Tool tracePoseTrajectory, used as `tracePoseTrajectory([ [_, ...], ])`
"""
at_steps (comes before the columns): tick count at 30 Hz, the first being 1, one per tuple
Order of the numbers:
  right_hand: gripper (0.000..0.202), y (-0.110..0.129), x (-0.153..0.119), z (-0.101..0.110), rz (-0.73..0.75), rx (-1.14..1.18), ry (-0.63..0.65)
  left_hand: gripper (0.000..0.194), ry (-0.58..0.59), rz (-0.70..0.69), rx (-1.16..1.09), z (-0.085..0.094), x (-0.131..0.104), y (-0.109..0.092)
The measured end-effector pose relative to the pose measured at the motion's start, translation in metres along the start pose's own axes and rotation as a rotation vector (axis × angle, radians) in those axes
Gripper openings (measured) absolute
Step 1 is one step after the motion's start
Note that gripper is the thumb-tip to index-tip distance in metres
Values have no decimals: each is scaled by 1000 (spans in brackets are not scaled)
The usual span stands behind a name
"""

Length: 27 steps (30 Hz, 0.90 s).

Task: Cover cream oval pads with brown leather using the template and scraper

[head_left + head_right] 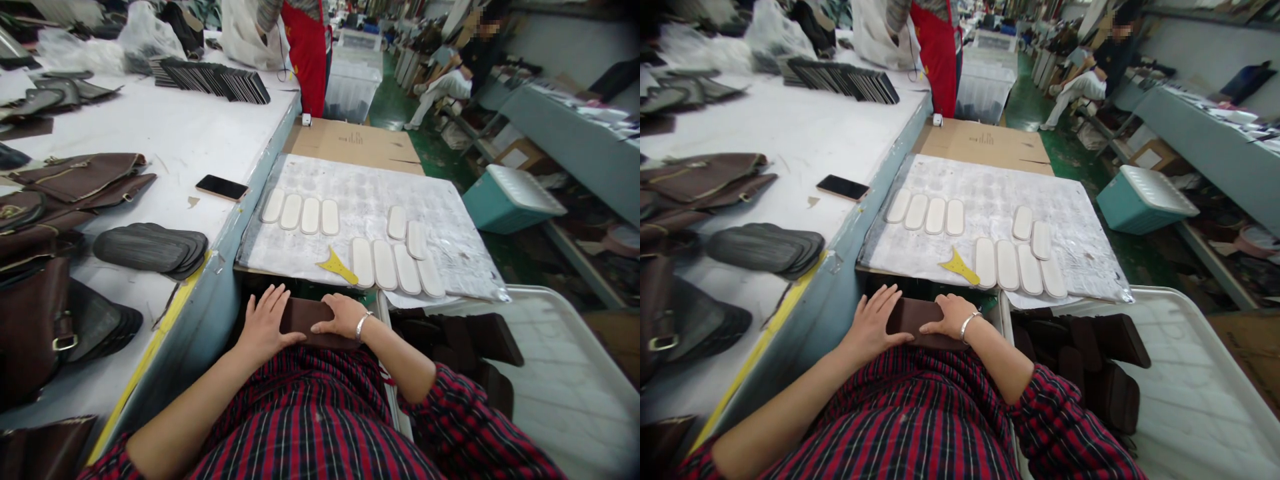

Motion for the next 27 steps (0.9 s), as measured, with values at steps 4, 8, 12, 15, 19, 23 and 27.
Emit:
tracePoseTrajectory([
  [4,71,-3,-19,7,-39,24,-127,80,202,-109,61,-11,27,-15],
  [8,76,-11,-31,6,-88,104,-147,68,372,-129,134,-22,41,-20],
  [12,64,-17,-24,2,-105,142,-98,61,441,-163,218,-26,43,-22],
  [15,52,-21,-16,1,-111,171,-87,54,440,-163,235,-26,43,-22],
  [19,43,-26,-9,-1,-127,219,-91,48,411,-140,215,-28,47,-20],
  [23,42,-29,-7,-2,-151,241,-99,43,378,-118,189,-28,49,-19],
  [27,45,-28,-7,-1,-147,216,-119,43,345,-112,164,-27,47,-22],
])
Point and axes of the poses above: each hand's wrist, its own x-axis towards the middle knuckle, its own z-axis out of the back of the hand, y = z × x, the point moved 7 cm from there along x, towards the middle knuckle, and after that the axes turned 5 degrees about -y, right-handed, at the moved point
